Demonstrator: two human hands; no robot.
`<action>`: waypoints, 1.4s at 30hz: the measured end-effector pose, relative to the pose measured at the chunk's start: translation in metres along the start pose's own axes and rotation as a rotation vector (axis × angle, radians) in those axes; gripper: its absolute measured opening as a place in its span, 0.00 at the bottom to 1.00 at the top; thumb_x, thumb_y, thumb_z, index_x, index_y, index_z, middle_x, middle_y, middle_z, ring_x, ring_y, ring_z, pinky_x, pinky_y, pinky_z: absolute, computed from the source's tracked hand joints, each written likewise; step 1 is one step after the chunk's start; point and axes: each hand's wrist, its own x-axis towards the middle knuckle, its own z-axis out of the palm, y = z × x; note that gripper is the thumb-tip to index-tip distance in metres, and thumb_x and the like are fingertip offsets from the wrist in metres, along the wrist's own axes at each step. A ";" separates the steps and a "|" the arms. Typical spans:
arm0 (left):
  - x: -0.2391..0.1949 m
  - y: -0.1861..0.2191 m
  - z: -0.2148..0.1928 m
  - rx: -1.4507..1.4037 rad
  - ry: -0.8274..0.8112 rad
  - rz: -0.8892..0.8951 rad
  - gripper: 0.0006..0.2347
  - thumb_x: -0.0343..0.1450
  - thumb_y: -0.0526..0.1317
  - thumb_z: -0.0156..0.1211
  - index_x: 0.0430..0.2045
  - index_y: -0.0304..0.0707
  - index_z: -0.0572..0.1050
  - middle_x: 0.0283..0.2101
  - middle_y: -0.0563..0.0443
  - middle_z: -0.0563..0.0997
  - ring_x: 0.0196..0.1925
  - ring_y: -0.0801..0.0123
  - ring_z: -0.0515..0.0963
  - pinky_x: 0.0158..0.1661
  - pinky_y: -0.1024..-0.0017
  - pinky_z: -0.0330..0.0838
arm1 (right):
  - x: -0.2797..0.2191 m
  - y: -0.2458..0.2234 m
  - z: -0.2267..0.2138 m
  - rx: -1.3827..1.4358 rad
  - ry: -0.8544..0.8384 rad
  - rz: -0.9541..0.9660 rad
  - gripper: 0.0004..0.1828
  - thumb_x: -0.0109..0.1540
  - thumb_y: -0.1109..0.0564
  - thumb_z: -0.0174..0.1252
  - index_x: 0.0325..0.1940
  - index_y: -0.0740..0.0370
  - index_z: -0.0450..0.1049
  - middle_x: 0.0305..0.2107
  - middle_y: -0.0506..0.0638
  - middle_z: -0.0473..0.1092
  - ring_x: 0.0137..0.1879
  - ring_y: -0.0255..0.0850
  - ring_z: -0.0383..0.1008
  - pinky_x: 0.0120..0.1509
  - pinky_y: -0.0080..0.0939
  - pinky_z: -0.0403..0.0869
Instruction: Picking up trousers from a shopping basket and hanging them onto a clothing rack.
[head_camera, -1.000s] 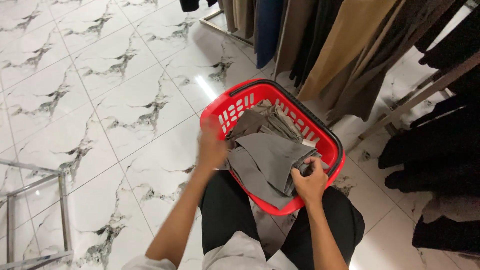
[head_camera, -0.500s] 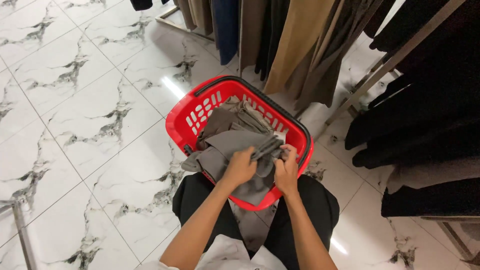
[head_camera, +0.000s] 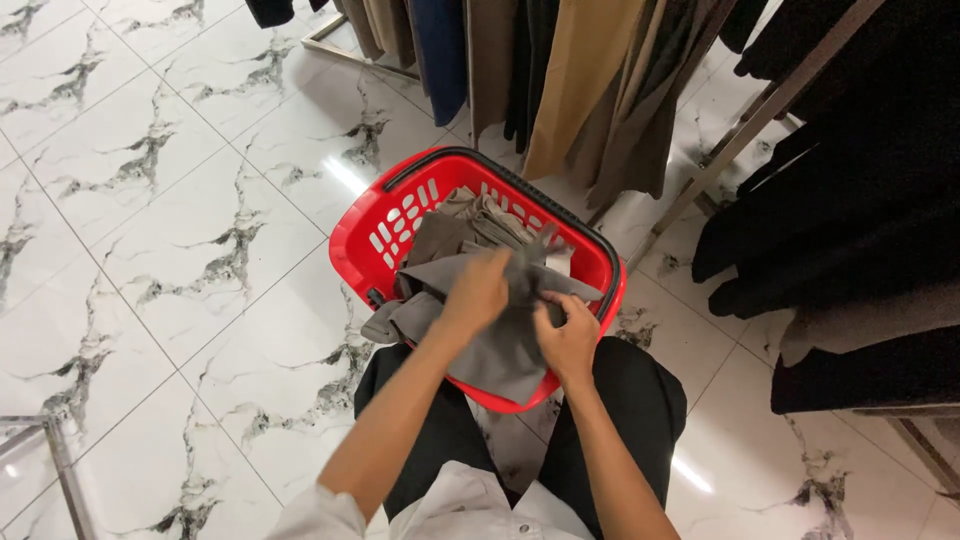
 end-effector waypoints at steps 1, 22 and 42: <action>0.019 -0.003 -0.010 0.001 -0.001 0.002 0.19 0.68 0.24 0.52 0.55 0.24 0.72 0.47 0.23 0.80 0.52 0.35 0.81 0.50 0.50 0.78 | -0.003 0.005 0.002 0.001 0.002 0.001 0.09 0.56 0.55 0.66 0.40 0.52 0.83 0.30 0.52 0.76 0.41 0.52 0.79 0.47 0.47 0.75; -0.090 0.004 -0.084 0.345 -0.020 -0.710 0.40 0.62 0.68 0.65 0.56 0.29 0.73 0.63 0.25 0.69 0.66 0.24 0.66 0.61 0.36 0.63 | -0.008 -0.012 -0.004 -0.058 0.214 -0.067 0.10 0.62 0.68 0.54 0.43 0.62 0.78 0.26 0.50 0.63 0.32 0.48 0.69 0.41 0.42 0.70; -0.115 -0.015 -0.031 -0.253 0.383 -0.768 0.24 0.69 0.36 0.68 0.60 0.28 0.68 0.50 0.29 0.66 0.49 0.36 0.75 0.41 0.52 0.75 | -0.006 -0.003 -0.033 0.028 -0.261 -0.006 0.01 0.58 0.55 0.69 0.34 0.50 0.84 0.38 0.58 0.67 0.40 0.57 0.76 0.47 0.48 0.73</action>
